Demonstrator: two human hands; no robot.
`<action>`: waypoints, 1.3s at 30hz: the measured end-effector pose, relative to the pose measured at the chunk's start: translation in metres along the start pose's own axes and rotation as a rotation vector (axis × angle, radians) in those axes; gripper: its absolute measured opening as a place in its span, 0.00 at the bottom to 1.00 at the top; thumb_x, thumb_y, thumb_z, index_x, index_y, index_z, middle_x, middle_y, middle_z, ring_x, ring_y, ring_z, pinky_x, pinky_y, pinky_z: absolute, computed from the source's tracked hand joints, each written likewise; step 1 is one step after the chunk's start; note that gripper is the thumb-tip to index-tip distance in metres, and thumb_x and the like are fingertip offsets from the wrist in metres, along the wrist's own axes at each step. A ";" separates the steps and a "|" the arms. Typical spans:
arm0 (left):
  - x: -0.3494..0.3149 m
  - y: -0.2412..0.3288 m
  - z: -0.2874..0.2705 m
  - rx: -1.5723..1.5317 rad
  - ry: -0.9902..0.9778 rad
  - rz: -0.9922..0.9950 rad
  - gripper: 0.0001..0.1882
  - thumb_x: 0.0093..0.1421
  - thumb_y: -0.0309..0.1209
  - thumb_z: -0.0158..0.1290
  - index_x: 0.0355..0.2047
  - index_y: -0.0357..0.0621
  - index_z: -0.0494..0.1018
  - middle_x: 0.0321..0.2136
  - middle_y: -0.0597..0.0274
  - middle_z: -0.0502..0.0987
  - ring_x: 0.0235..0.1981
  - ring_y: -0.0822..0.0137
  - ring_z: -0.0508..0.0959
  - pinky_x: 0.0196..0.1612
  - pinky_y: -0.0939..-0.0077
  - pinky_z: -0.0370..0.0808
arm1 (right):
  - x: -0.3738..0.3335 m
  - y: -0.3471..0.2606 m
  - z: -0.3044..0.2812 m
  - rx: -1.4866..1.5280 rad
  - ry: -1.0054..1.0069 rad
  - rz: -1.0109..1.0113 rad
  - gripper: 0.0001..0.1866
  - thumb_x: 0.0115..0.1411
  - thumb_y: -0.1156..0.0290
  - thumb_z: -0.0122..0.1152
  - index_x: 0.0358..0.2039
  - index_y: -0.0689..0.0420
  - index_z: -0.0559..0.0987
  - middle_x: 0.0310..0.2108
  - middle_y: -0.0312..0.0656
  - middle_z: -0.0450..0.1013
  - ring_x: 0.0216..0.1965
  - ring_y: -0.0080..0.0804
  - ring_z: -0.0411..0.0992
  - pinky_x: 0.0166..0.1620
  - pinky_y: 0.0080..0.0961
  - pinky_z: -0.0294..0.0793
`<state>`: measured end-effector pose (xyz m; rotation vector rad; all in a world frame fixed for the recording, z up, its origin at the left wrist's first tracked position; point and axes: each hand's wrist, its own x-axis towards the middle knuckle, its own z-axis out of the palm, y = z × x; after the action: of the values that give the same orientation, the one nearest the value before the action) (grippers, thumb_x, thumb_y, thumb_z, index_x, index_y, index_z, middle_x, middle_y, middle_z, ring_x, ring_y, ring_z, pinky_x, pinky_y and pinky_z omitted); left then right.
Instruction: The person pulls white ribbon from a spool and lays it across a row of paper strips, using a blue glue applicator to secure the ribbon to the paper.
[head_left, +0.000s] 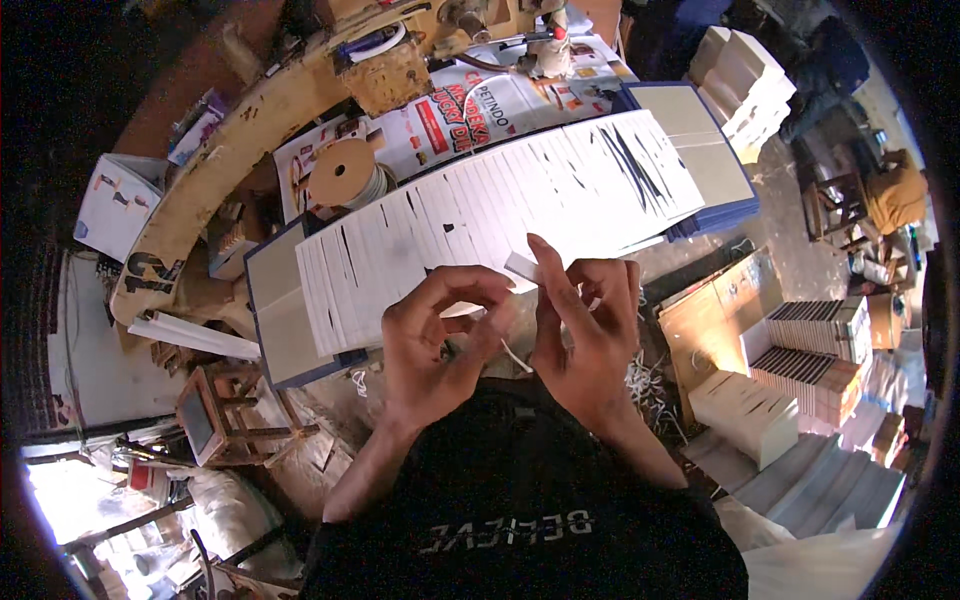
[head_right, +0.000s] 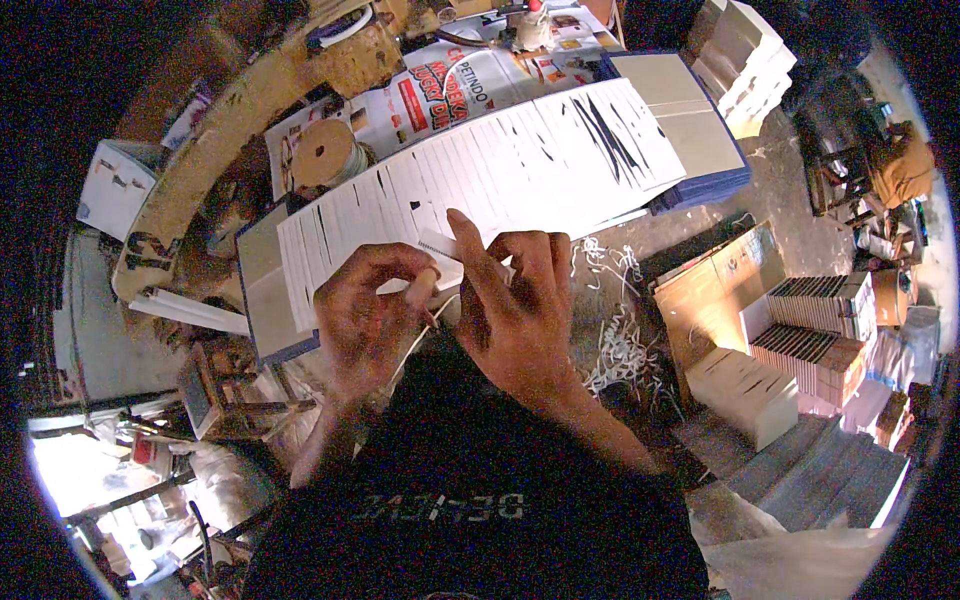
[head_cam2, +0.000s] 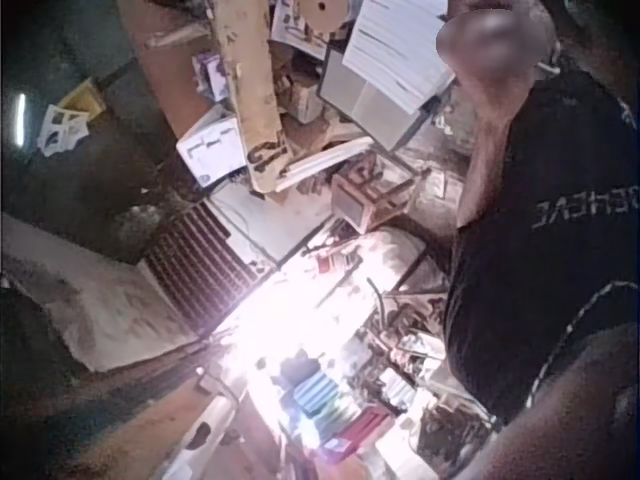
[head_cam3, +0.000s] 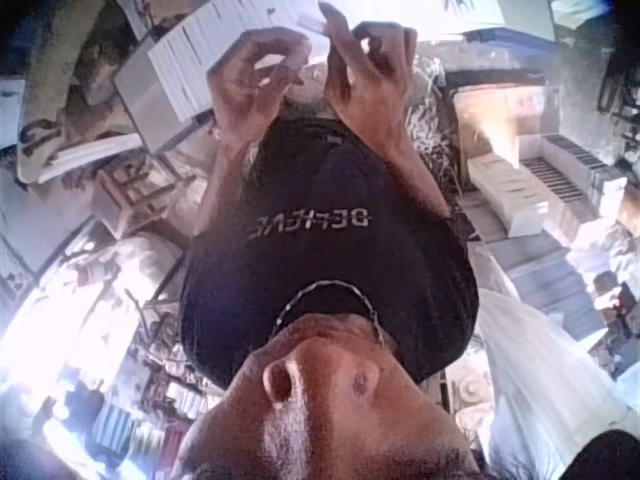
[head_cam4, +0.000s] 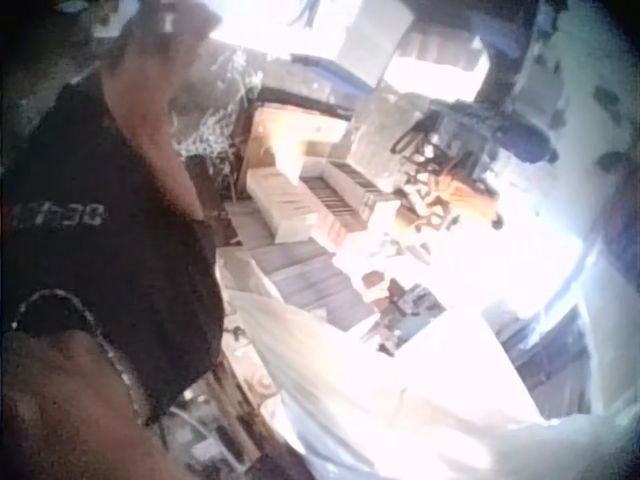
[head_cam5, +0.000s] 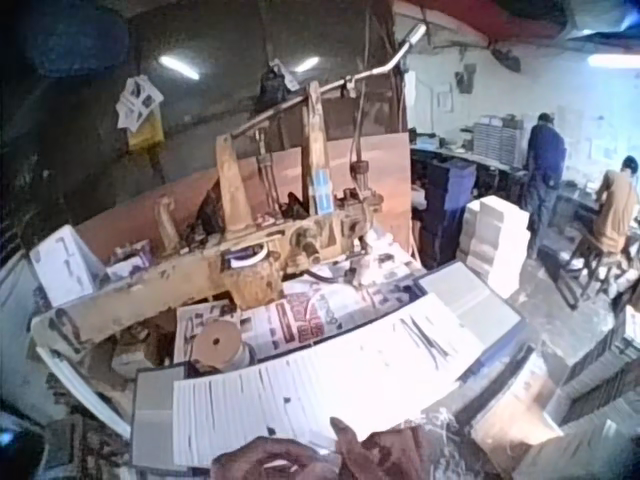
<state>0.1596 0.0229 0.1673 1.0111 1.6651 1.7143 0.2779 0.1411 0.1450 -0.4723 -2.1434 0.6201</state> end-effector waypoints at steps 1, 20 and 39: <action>-0.001 0.000 0.000 -0.017 0.055 -0.059 0.13 0.62 0.22 0.60 0.46 0.31 0.75 0.42 0.55 0.81 0.41 0.70 0.82 0.34 0.78 0.83 | -0.001 0.000 -0.001 -0.005 -0.020 -0.024 0.37 0.45 0.81 0.62 0.61 0.51 0.75 0.33 0.40 0.64 0.35 0.39 0.64 0.41 0.38 0.68; -0.017 -0.008 -0.027 -0.022 -0.025 -0.204 0.10 0.68 0.21 0.51 0.48 0.30 0.76 0.38 0.49 0.82 0.39 0.67 0.83 0.26 0.76 0.86 | -0.015 -0.007 0.000 0.083 -0.334 0.028 0.34 0.50 0.79 0.64 0.61 0.51 0.74 0.38 0.43 0.67 0.41 0.44 0.68 0.45 0.39 0.72; -0.026 -0.019 -0.028 0.105 -0.040 -0.185 0.09 0.63 0.16 0.55 0.42 0.33 0.79 0.38 0.53 0.81 0.40 0.66 0.84 0.30 0.76 0.88 | -0.030 -0.023 0.003 0.330 -0.254 0.242 0.23 0.56 0.83 0.61 0.53 0.54 0.79 0.42 0.46 0.80 0.40 0.46 0.81 0.41 0.36 0.82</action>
<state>0.1493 -0.0128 0.1457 0.9009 1.7793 1.4925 0.2905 0.1058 0.1383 -0.4930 -2.1757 1.2035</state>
